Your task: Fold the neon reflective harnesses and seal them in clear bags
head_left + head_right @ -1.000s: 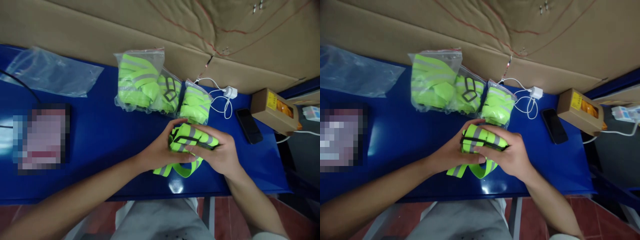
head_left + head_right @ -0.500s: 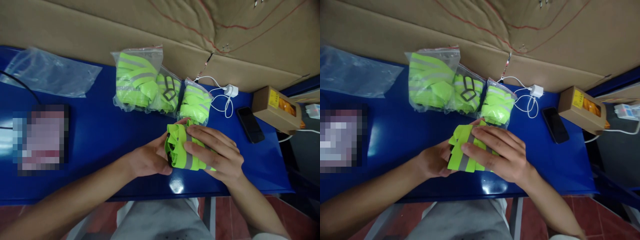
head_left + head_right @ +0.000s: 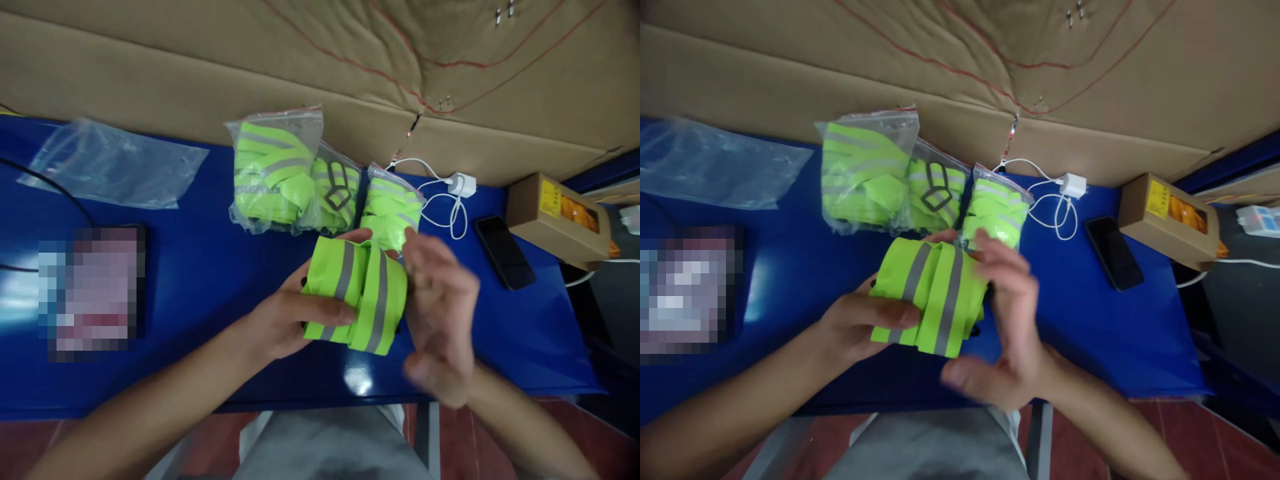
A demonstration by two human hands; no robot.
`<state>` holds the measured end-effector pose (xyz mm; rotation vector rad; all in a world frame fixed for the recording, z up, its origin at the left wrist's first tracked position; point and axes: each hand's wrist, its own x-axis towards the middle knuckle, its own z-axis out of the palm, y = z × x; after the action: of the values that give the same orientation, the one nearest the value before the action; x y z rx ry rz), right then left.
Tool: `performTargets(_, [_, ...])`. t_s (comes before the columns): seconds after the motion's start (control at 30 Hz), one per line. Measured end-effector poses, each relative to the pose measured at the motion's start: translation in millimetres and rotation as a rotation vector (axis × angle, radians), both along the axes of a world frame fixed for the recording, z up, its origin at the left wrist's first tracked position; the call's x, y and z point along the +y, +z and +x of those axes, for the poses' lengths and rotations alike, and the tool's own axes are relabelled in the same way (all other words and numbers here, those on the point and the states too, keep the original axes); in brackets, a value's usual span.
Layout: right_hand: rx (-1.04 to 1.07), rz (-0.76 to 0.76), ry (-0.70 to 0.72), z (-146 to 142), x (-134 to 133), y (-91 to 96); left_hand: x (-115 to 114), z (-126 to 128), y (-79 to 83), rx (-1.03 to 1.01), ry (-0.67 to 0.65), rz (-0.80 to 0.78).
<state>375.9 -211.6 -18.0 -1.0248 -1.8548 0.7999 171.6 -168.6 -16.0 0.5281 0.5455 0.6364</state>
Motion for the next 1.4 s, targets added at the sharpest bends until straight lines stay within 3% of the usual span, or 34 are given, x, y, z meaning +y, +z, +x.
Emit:
performTargets(0.07, [0.257, -0.154, -0.062, -0.3, 5.0, -5.0, -3.2, 1.8, 0.8, -0.009, 0.008, 0.044])
performTargets(0.13, [0.385, -0.38, 0.015, -3.9, 9.2, -12.3, -6.9, 2.2, -2.4, 0.011, 0.002, 0.179])
performTargets(0.23, [0.521, -0.648, 0.098, -10.5, 9.7, -23.8, -9.0, -1.1, -9.0, 0.134, 0.003, 0.612])
performTargets(0.37, [0.634, -0.808, 0.16, -10.0, 3.8, -29.5, -0.6, -8.4, -13.1, 0.404, 0.001, 1.216])
performTargets(0.47, [0.576, -0.822, 0.096, -4.7, 1.2, -26.0, 6.0, -9.4, -16.7, 0.423, -0.037, 1.371])
performTargets(0.6, [0.544, -0.784, -0.053, -2.2, 1.0, -21.2, 5.4, -9.3, -14.4, 0.404, -0.035, 1.348])
performTargets(0.7, [0.598, -0.778, -0.164, -2.6, 2.1, -19.2, 5.2, -23.8, 8.2, 0.461, -0.006, 1.307])
performTargets(0.77, [0.635, -0.756, -0.247, -2.1, 4.1, -16.7, 11.6, -45.2, 29.7, 0.617, 0.112, 1.258])
performTargets(0.87, [0.671, -0.737, -0.33, -1.1, 7.7, -11.1, 37.2, -88.8, 53.1, 1.279, 0.48, 1.069])
performTargets(0.9, [0.679, -0.734, -0.35, -1.2, 8.5, -9.4, 49.4, -103.6, 55.7, 1.577, 0.521, 0.955])
performTargets(0.97, [0.698, -0.731, -0.367, -2.5, 8.6, -7.3, 74.9, -128.4, 52.8, 2.113, 0.365, 0.686])
performTargets(1.0, [0.708, -0.732, -0.364, -3.6, 7.9, -7.2, 86.6, -137.2, 47.9, 2.177, 0.322, 0.611])
performTargets(1.1, [0.724, -0.738, -0.33, -7.2, 4.5, -10.5, 110.2, -147.5, 29.6, 2.186, 0.228, 0.534])
performTargets(1.2, [0.72, -0.717, -0.338, -9.3, 3.0, -13.9, 115.1, -141.9, 22.5, 2.177, 0.234, 0.575])
performTargets(1.3, [0.734, -0.712, -0.33, -9.2, 5.4, -10.7, 104.6, -133.8, 37.0, 2.199, 0.341, 0.654])
performTargets(1.4, [0.773, -0.71, -0.34, -4.8, 9.9, -1.3, 75.4, -124.7, 60.2, 2.196, 0.492, 0.816])
